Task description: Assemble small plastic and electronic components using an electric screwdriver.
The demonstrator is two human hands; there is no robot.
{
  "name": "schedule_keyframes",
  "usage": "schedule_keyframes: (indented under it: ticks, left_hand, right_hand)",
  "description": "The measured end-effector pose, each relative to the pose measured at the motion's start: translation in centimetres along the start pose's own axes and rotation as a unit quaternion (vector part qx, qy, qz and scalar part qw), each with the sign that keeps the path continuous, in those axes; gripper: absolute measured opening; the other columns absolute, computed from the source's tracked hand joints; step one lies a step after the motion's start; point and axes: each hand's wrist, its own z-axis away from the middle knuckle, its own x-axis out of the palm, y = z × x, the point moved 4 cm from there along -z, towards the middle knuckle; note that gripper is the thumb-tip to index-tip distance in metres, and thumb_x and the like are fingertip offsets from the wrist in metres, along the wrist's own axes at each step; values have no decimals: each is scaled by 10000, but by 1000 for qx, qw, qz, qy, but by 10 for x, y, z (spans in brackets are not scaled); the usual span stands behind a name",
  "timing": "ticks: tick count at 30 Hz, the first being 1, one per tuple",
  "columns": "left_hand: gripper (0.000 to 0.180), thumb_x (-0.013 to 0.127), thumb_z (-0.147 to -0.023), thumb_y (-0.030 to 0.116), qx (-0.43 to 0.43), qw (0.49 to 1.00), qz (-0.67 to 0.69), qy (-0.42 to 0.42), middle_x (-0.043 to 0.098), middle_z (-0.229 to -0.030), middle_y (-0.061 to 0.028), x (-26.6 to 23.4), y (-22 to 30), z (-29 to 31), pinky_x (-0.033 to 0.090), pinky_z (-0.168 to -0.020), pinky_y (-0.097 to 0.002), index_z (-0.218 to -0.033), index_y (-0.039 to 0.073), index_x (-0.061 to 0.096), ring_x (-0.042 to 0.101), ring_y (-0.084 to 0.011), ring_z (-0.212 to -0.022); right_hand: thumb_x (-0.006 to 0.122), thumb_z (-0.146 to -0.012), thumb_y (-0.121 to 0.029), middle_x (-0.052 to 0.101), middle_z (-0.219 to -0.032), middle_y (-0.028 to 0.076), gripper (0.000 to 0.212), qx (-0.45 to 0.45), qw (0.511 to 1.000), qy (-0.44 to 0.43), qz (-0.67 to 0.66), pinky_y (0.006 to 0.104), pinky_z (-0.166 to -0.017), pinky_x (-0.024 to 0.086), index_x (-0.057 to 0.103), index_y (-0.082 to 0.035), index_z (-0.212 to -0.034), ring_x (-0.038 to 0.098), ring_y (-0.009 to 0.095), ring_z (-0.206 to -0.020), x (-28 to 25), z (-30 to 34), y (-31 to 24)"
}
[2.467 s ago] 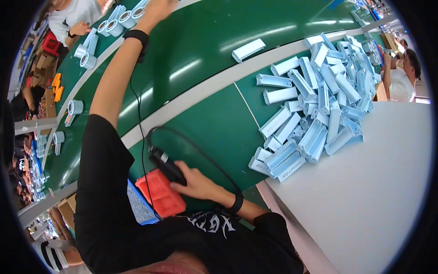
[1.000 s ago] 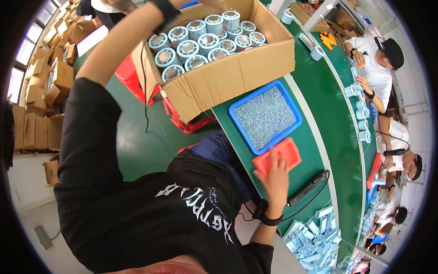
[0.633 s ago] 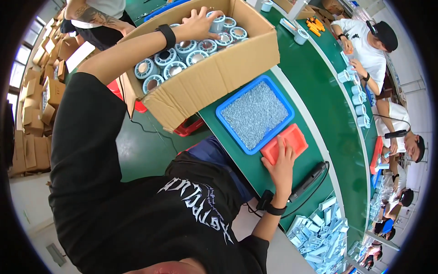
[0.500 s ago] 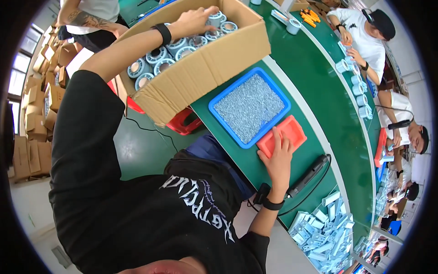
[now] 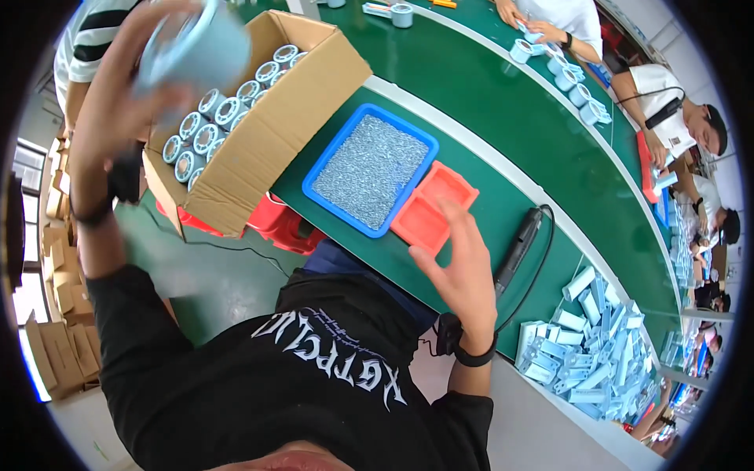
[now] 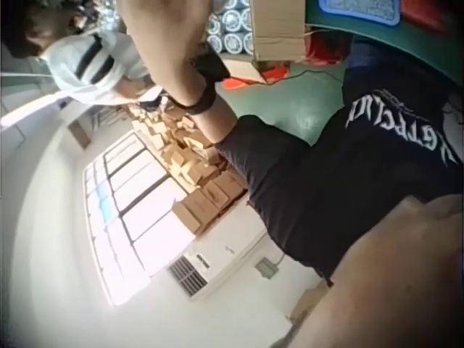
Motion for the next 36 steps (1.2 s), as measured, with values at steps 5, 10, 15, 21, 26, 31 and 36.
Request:
schedule_keyframes:
  ticks: [5,10,15,21,26,31,36]
  left_hand:
    - [585,769,-643,102,222,913,280,-197,561,-1100,-91,141,101,33,477,-718,-363,-1180,181,551,591,-314,-939]
    - [561,793,-671,179,61,935,348,-46,555,-1170,-119,220,119,25,467,-836,-364,-1182,156,560,554,-286,-1082]
    - [521,786,-672,158,-39,932,358,-50,587,-1079,-111,250,78,-24,481,-807,-367,-1146,79,585,555,-314,-1040]
    - [435,770,-661,112,-40,917,395,-44,599,-926,-85,306,51,-21,471,-796,-343,-1061,34,615,548,-308,-953]
    - [457,762,-672,106,196,903,375,-69,571,-999,-70,331,76,-9,447,-847,-351,-1096,69,597,524,-295,-958]
    - [495,764,-671,116,136,899,400,-112,541,-1095,-60,335,66,6,432,-894,-377,-1130,108,579,519,-297,-1020]
    - [517,785,-640,121,66,918,352,-170,539,-1101,-71,332,46,6,437,-905,-377,-1120,105,591,522,-294,-1049]
  right_hand:
    - [845,-593,-219,433,-1349,156,903,46,850,59,-521,389,-983,416,390,-49,-1355,485,257,-1199,1,23,-17]
    - [836,-589,-189,503,-1260,119,866,29,889,91,-447,342,-929,451,411,-3,-1321,531,204,-1131,0,36,27]
    - [720,-689,-86,536,-1204,114,705,150,861,339,-349,325,-915,467,408,-13,-1317,578,212,-1042,-51,42,77]
    - [532,-826,-54,514,-1228,128,567,160,658,363,-640,371,-865,516,347,-37,-1361,556,241,-1058,-61,27,129]
    - [521,-837,-54,475,-1248,162,544,143,828,343,-420,402,-946,444,376,-70,-1362,493,315,-1124,-29,-7,109]
    - [601,-805,-65,447,-1249,185,519,73,983,161,59,411,-934,431,462,-94,-1303,444,346,-1163,5,-54,72]
    - [686,-741,-61,456,-1247,165,545,32,999,30,-24,398,-912,443,513,-100,-1256,437,346,-1160,22,-60,80]
